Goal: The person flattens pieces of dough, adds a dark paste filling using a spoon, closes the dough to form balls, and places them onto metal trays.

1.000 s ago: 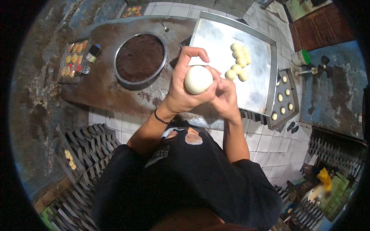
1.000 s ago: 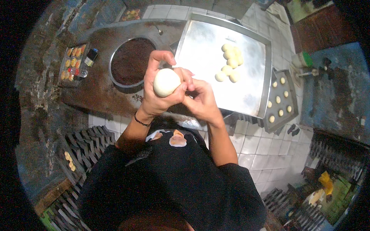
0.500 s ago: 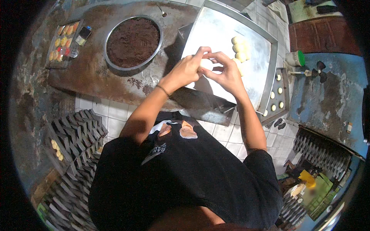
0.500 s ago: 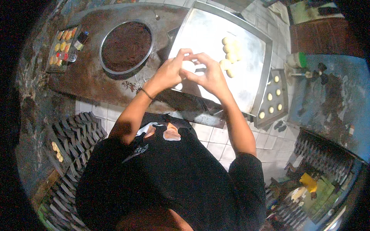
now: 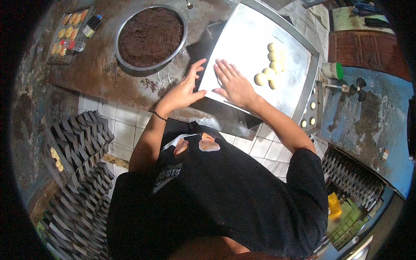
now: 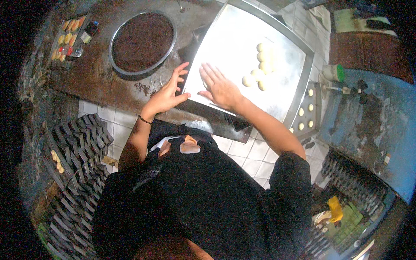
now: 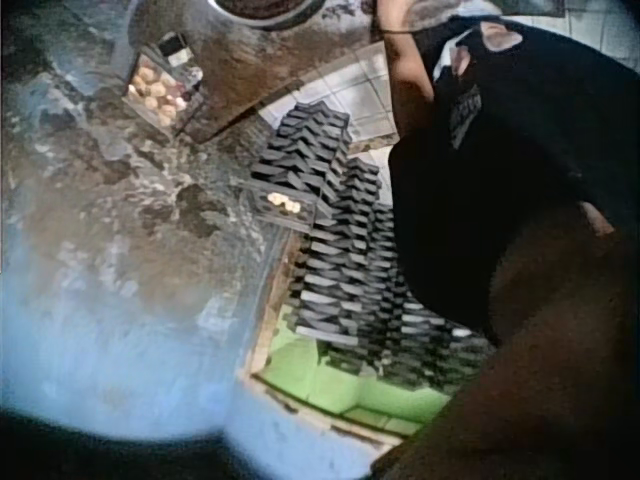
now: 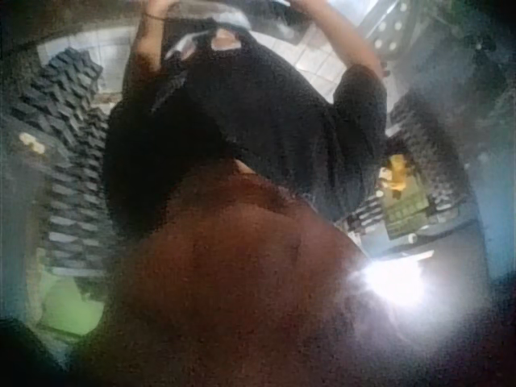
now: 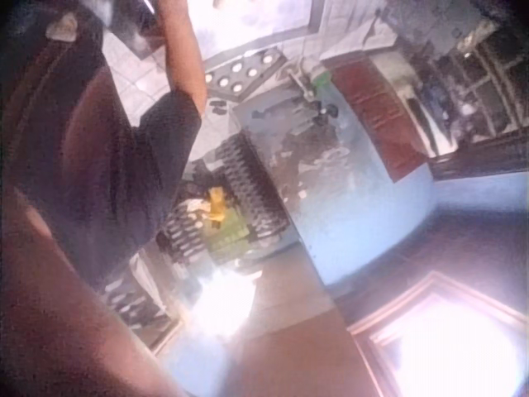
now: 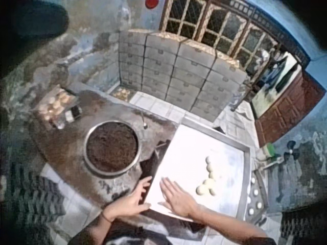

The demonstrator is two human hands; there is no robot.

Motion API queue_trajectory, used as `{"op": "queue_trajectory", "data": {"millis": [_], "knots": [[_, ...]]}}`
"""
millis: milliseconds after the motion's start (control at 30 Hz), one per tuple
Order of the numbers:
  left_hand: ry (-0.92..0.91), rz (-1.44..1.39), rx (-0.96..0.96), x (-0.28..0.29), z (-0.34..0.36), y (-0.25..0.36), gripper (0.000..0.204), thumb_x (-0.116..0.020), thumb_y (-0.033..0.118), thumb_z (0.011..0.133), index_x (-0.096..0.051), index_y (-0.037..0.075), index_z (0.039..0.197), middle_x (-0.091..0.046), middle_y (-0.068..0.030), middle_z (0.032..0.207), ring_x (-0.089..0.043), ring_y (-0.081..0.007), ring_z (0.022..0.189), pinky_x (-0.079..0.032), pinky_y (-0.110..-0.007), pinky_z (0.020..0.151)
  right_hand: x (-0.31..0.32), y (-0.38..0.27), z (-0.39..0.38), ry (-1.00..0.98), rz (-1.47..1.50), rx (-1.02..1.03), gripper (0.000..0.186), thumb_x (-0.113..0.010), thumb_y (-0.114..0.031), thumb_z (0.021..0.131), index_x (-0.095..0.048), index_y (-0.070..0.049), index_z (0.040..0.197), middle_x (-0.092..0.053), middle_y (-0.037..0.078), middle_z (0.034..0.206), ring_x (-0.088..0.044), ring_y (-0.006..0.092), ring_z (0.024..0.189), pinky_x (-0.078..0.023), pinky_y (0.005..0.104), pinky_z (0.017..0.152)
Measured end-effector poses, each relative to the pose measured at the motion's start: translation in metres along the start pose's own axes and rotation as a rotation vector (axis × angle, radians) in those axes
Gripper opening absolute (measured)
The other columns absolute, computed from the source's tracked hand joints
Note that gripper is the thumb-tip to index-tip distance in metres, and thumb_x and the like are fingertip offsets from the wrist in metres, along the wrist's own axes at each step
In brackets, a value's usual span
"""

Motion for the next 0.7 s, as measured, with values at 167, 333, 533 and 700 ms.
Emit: {"op": "queue_trajectory", "data": {"millis": [167,333,533,700], "knots": [[-0.017,0.025,-0.01,0.003,-0.001,0.004,0.087,-0.072,0.02,0.095,-0.022,0.021,0.167,-0.043,-0.023,0.158,-0.055,-0.0356,0.132,-0.051,-0.046,0.103,0.031,0.066,0.006,0.114,1.143,-0.312,0.071,-0.05,-0.049,0.108,-0.036,-0.003,0.161,-0.03,0.024,0.169,-0.023,0.0367,0.16,-0.015,0.0489,0.131],[-0.062,0.003,-0.037,-0.001,0.003,0.001,0.084,-0.073,0.022,0.096,-0.027,0.02,0.166,-0.043,-0.0221,0.159,-0.055,-0.0364,0.133,-0.051,-0.047,0.104,0.006,0.008,0.0,0.013,0.144,-0.016,0.067,-0.05,-0.044,0.108,-0.037,-0.004,0.161,-0.032,0.022,0.168,-0.025,0.0378,0.159,-0.016,0.0498,0.131],[-0.042,-0.01,-0.014,0.001,-0.003,0.002,0.084,-0.074,0.021,0.095,-0.028,0.019,0.166,-0.042,-0.022,0.16,-0.054,-0.0378,0.134,-0.05,-0.047,0.107,0.063,0.049,-0.008,0.103,0.554,-0.198,0.055,-0.063,-0.032,0.102,-0.052,-0.01,0.151,-0.049,0.017,0.156,-0.042,0.0361,0.147,-0.034,0.0459,0.124],[0.052,0.075,-0.042,0.008,-0.004,0.011,0.077,-0.073,0.012,0.095,-0.035,0.014,0.163,-0.048,-0.0166,0.154,-0.058,-0.0266,0.126,-0.052,-0.041,0.103,0.069,0.085,-0.075,-0.164,-0.268,-0.182,0.037,-0.074,-0.018,0.089,-0.07,-0.013,0.125,-0.066,0.006,0.129,-0.06,0.0263,0.121,-0.048,0.0423,0.107]]}}
Point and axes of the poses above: each hand's wrist, its own z-axis towards the middle knuckle, its own x-axis out of the back of the hand, y = z × x, the point moved 10 cm from there along z, towards the middle knuckle
